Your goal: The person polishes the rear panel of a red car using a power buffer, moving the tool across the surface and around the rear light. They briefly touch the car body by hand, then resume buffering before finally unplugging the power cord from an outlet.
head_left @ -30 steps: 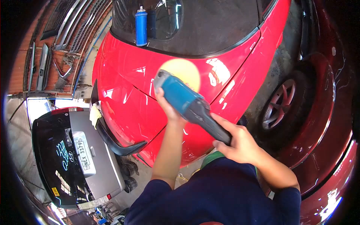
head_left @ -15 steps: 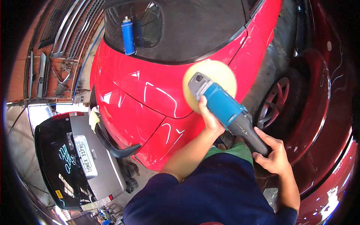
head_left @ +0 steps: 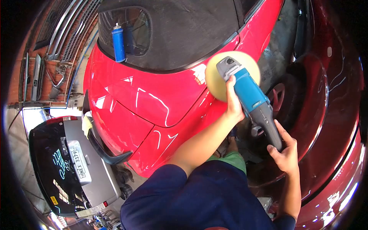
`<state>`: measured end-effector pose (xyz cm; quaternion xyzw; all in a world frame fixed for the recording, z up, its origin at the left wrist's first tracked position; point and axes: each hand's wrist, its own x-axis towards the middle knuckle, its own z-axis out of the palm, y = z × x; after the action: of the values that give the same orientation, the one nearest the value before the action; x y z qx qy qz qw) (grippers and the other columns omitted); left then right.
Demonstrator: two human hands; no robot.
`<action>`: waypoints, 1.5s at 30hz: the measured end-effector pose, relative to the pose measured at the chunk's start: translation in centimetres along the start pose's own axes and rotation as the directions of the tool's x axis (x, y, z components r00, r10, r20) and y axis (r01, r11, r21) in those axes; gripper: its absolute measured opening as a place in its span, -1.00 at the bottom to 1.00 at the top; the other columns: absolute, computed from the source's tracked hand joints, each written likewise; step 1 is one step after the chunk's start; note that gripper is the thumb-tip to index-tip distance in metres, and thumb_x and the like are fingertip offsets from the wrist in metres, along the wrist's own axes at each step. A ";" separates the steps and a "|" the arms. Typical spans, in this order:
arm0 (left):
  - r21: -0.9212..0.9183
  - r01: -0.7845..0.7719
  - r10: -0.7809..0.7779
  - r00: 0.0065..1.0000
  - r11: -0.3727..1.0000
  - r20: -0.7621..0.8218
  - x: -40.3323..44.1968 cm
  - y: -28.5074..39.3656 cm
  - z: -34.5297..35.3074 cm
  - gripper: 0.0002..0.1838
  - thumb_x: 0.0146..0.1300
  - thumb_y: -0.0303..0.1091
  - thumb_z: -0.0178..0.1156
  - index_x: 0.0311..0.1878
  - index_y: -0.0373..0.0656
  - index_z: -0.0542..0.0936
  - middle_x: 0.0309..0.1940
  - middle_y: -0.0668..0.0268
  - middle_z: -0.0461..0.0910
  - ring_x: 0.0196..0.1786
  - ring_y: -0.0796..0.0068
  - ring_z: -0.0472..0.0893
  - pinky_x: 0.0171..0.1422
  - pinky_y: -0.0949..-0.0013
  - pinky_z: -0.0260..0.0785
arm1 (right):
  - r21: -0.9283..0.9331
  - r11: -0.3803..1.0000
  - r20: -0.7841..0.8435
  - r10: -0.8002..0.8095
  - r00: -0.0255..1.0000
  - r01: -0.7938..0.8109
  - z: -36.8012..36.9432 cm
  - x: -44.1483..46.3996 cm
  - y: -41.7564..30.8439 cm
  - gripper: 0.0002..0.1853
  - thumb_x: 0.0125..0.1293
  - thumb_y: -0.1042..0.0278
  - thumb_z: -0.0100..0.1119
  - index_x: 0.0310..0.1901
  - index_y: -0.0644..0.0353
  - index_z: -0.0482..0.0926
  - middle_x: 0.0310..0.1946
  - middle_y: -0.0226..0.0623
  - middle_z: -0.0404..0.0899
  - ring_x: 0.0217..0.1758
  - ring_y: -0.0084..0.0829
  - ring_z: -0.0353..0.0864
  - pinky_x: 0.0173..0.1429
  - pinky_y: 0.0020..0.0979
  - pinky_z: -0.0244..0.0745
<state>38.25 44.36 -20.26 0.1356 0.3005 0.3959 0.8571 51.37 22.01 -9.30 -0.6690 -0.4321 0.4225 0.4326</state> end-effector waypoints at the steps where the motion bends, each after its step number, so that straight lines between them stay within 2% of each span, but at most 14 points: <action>1: 0.011 0.006 -0.006 1.000 1.000 0.015 0.7 0.1 0.1 -0.13 0.53 0.65 0.08 0.28 -0.08 0.62 -0.02 0.20 0.78 -0.02 0.24 0.82 0.15 0.05 0.75 | 0.000 1.000 -0.016 0.001 1.000 -0.001 0.1 0.3 0.1 -0.09 0.18 0.57 0.42 0.67 0.35 0.51 0.32 0.00 0.83 0.40 -0.34 0.77 0.59 -0.30 0.51; 3: 0.022 -0.008 0.008 1.000 1.000 -0.007 1.0 0.2 0.4 -0.12 0.53 0.65 0.09 0.30 -0.07 0.62 -0.02 0.21 0.78 -0.01 0.25 0.82 0.17 0.06 0.75 | 0.062 0.995 -0.027 0.077 0.997 -0.075 0.4 0.4 -0.2 -0.10 0.20 0.55 0.41 0.67 0.37 0.50 0.35 -0.02 0.82 0.45 -0.33 0.74 0.64 -0.30 0.45; 6: -0.053 0.020 -0.020 1.000 0.998 -0.004 -0.5 0.2 -1.3 -0.25 0.60 0.45 0.21 0.35 -0.12 0.59 -0.04 0.20 0.77 -0.06 0.30 0.84 0.14 0.13 0.77 | 0.123 0.983 -0.001 0.135 0.991 -0.134 1.1 -0.7 -0.3 -0.10 0.21 0.53 0.41 0.67 0.39 0.49 0.36 -0.03 0.80 0.47 -0.32 0.72 0.66 -0.28 0.43; 9: -0.039 -0.068 0.066 0.997 0.997 -0.051 -4.0 1.7 -3.4 -0.25 0.60 0.40 0.24 0.40 -0.14 0.57 -0.03 0.20 0.76 -0.02 0.32 0.83 0.16 0.16 0.75 | 0.121 0.981 0.048 0.148 0.988 -0.153 3.3 -2.6 -0.4 -0.10 0.21 0.51 0.42 0.67 0.42 0.49 0.37 -0.02 0.80 0.47 -0.31 0.72 0.66 -0.26 0.43; 14: -0.091 -0.093 0.087 0.994 0.991 -0.064 -9.8 8.6 -6.4 -0.21 0.59 0.49 0.15 0.28 -0.15 0.64 -0.06 0.16 0.80 -0.06 0.28 0.84 0.14 0.12 0.76 | 0.036 0.999 0.146 -0.022 0.989 0.017 9.0 -2.3 -3.0 -0.08 0.16 0.57 0.46 0.66 0.39 0.51 0.29 0.04 0.84 0.36 -0.32 0.81 0.55 -0.29 0.55; 18: -0.024 -0.239 0.233 0.962 0.971 -0.140 -12.6 16.5 -9.4 -0.11 0.51 0.64 0.11 0.24 -0.14 0.64 -0.06 0.15 0.80 -0.07 0.20 0.84 0.13 0.04 0.78 | 0.009 0.990 0.295 -0.135 0.946 0.138 14.5 0.3 -7.4 -0.09 0.24 0.55 0.48 0.69 0.36 0.47 0.21 0.06 0.86 0.25 -0.39 0.85 0.43 -0.33 0.62; 21: 0.118 -0.364 0.382 0.892 0.924 -0.241 -13.9 22.7 -11.5 -0.02 0.39 0.71 0.15 0.33 -0.10 0.63 0.03 0.10 0.78 0.02 0.10 0.82 0.19 -0.04 0.78 | 0.009 0.968 0.366 -0.235 0.901 0.249 19.9 3.1 -10.3 -0.11 0.34 0.51 0.50 0.72 0.28 0.43 0.14 0.23 0.84 0.17 -0.19 0.92 0.35 -0.26 0.68; 24: 0.173 -0.464 0.493 0.843 0.869 -0.216 -13.4 29.2 -16.6 0.00 0.44 0.70 0.03 0.38 -0.14 0.60 0.05 0.00 0.80 0.05 0.01 0.84 0.18 -0.15 0.78 | 0.024 0.960 0.420 -0.262 0.869 0.278 25.6 6.2 -12.7 -0.11 0.38 0.46 0.51 0.74 0.26 0.40 0.00 0.32 0.79 0.10 0.07 0.94 0.28 -0.17 0.72; 25: 0.177 -0.481 0.508 0.844 0.859 -0.172 -13.3 31.5 -18.1 0.00 0.45 0.69 0.02 0.39 -0.16 0.60 0.04 -0.02 0.80 0.05 -0.01 0.84 0.17 -0.16 0.78 | 0.031 0.962 0.446 -0.256 0.857 0.272 27.3 7.2 -13.8 -0.12 0.38 0.46 0.48 0.73 0.28 0.40 -0.02 0.36 0.77 0.07 0.26 0.89 0.23 -0.06 0.74; 30: 0.199 -0.546 0.568 0.819 0.814 -0.078 -14.6 38.9 -24.2 -0.01 0.49 0.65 -0.02 0.44 -0.16 0.58 0.02 -0.09 0.80 0.02 -0.09 0.85 0.16 -0.20 0.78 | 0.083 0.906 0.455 -0.406 0.793 0.416 35.9 10.5 -14.0 -0.14 0.36 0.45 0.45 0.70 0.29 0.40 0.00 0.38 0.76 0.04 0.36 0.84 0.14 0.12 0.73; 34: 0.237 -0.579 0.611 0.787 0.780 -0.087 -16.5 37.8 -24.7 -0.05 0.49 0.64 -0.02 0.48 -0.06 0.56 0.05 -0.04 0.78 0.07 -0.08 0.83 0.15 -0.17 0.78 | 0.072 0.924 0.498 -0.360 0.789 0.376 35.8 9.1 -14.3 -0.15 0.36 0.43 0.44 0.69 0.29 0.41 -0.01 0.33 0.76 0.00 0.33 0.84 0.09 0.14 0.72; 38: 0.174 -0.551 0.573 0.810 0.816 -0.122 -17.7 31.6 -22.2 0.01 0.47 0.68 0.00 0.44 -0.15 0.57 0.05 -0.02 0.77 0.13 -0.05 0.80 0.22 -0.17 0.74 | 0.009 0.964 0.519 -0.231 0.823 0.264 30.4 5.8 -14.4 -0.12 0.30 0.50 0.50 0.70 0.24 0.47 -0.01 0.24 0.80 -0.03 0.14 0.91 0.13 -0.06 0.77; 42: -0.008 -0.500 0.480 0.834 0.866 -0.271 -17.9 24.8 -19.5 0.04 0.45 0.71 0.04 0.40 -0.21 0.58 0.13 -0.01 0.76 0.14 -0.04 0.80 0.29 -0.20 0.71 | 0.003 0.941 0.471 -0.299 0.830 0.337 25.1 3.5 -11.4 -0.13 0.26 0.56 0.51 0.67 0.25 0.53 -0.05 0.16 0.81 -0.06 -0.02 0.92 0.15 -0.15 0.75; 45: -0.050 -0.434 0.407 0.875 0.900 -0.264 -18.7 20.4 -17.0 0.06 0.43 0.73 0.06 0.41 -0.21 0.57 0.17 -0.01 0.75 0.17 -0.05 0.80 0.33 -0.19 0.71 | -0.055 0.942 0.476 -0.266 0.838 0.330 20.7 2.1 -10.7 -0.13 0.20 0.57 0.51 0.63 0.27 0.57 -0.17 0.02 0.77 -0.16 -0.10 0.86 0.10 -0.17 0.72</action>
<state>6.07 43.29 -16.35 0.1012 0.3464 0.6020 0.7123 30.19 31.11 -5.22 -0.5012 -0.6490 0.4667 0.3313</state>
